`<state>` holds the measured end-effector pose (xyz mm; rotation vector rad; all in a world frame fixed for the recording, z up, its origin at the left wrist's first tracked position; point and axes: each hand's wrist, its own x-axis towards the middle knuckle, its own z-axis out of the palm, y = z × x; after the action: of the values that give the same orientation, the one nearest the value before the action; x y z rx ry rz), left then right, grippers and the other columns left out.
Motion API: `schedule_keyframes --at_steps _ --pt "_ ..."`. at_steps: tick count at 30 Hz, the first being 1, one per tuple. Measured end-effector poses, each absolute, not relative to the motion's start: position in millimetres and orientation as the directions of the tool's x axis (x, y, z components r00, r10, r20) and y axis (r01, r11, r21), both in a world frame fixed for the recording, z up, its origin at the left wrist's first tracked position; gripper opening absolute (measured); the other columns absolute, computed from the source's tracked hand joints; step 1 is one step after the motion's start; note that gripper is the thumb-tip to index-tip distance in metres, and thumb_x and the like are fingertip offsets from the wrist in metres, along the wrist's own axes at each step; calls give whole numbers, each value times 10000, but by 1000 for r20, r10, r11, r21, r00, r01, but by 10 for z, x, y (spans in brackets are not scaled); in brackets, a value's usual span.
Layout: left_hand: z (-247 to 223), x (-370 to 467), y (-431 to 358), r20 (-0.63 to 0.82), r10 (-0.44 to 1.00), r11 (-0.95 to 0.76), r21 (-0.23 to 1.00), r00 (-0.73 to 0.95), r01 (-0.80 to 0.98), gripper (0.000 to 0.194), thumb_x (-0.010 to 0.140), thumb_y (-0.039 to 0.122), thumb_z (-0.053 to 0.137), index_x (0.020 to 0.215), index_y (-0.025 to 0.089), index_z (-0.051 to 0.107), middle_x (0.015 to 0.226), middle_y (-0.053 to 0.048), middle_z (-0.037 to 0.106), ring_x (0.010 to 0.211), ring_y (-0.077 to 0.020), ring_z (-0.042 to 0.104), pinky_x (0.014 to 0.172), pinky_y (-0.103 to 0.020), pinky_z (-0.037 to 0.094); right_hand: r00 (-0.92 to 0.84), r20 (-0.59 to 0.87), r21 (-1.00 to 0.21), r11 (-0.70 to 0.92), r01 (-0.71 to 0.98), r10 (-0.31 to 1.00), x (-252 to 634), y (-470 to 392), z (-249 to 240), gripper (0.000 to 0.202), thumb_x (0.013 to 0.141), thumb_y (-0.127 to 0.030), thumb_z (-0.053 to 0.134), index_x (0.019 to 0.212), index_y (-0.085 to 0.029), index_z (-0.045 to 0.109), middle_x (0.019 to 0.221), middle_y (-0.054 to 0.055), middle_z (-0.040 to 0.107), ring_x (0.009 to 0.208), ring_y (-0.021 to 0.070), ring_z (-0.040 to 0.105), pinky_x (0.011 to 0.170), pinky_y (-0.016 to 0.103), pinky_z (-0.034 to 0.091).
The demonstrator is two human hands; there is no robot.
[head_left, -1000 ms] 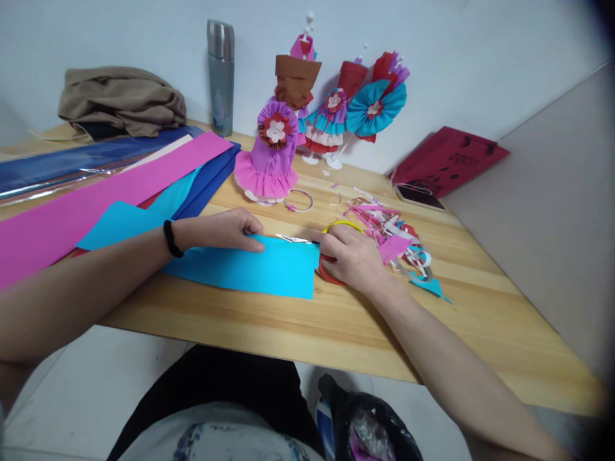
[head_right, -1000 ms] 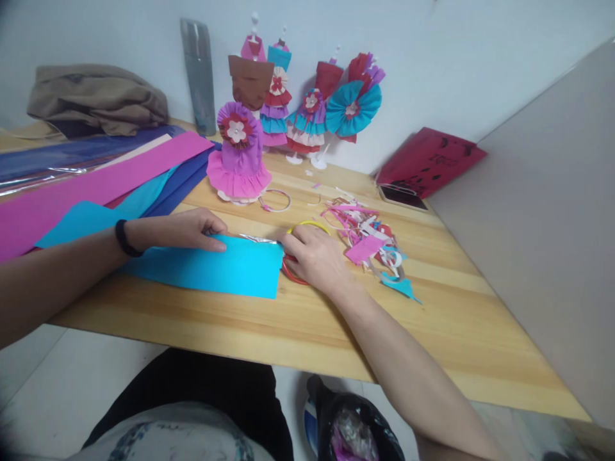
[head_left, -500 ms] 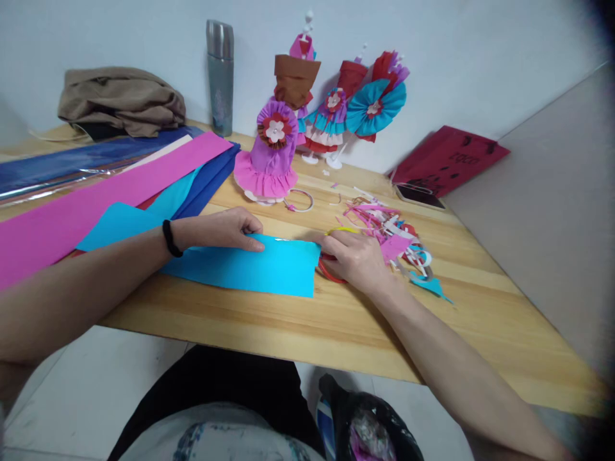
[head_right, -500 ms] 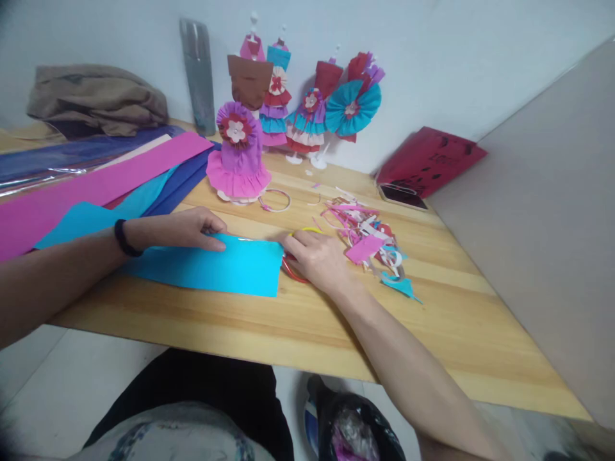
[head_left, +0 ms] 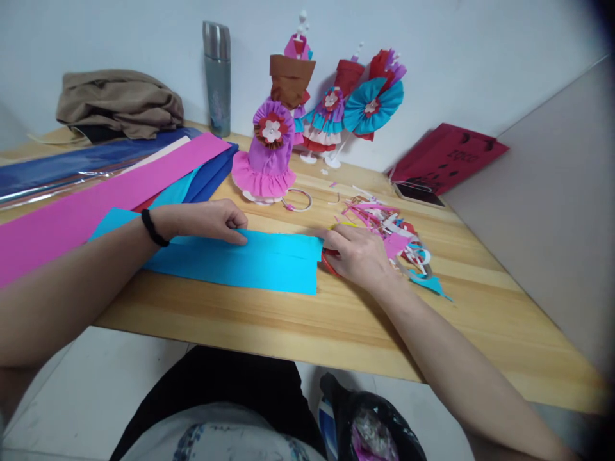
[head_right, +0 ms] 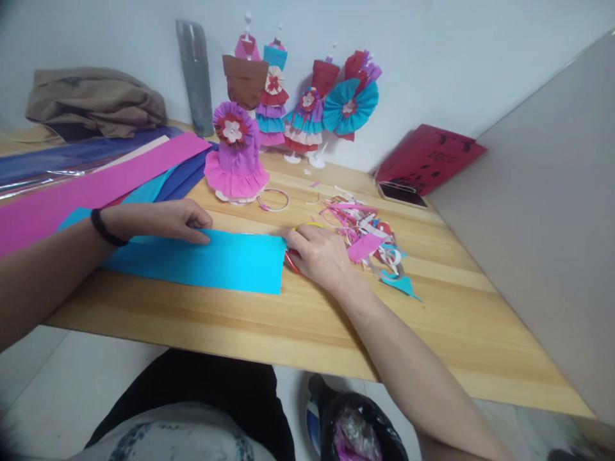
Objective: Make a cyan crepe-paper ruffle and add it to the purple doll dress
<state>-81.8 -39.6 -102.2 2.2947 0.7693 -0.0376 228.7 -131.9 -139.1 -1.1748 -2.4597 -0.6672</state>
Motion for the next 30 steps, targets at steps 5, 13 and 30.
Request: schedule_keyframes --at_steps 5,13,30 --pt "-1009 -793 -431 -222 515 -580 621 828 527 362 771 424 548 577 188 353 612 29 294 569 -96 309 548 -259 239 -614 485 267 564 782 623 2256 -1315 -1323 189 853 -152 501 865 -175 689 702 56 601 643 184 491 599 299 285" --pt "-1027 -783 -462 -211 529 -589 606 822 535 348 774 434 544 586 178 400 609 28 346 573 -96 347 547 -255 240 -635 468 287 574 767 615 2252 -1303 -1276 136 770 -115 516 737 -184 628 710 60 560 656 192 455 623 299 305" --pt "-1051 -684 -574 -148 536 -605 620 831 500 321 767 390 544 584 170 398 602 37 336 575 -86 347 557 -249 240 -666 412 308 593 744 621 2301 -1333 -1261 291 721 -36 517 925 -161 682 808 92 615 770 221 534 657 300 359"
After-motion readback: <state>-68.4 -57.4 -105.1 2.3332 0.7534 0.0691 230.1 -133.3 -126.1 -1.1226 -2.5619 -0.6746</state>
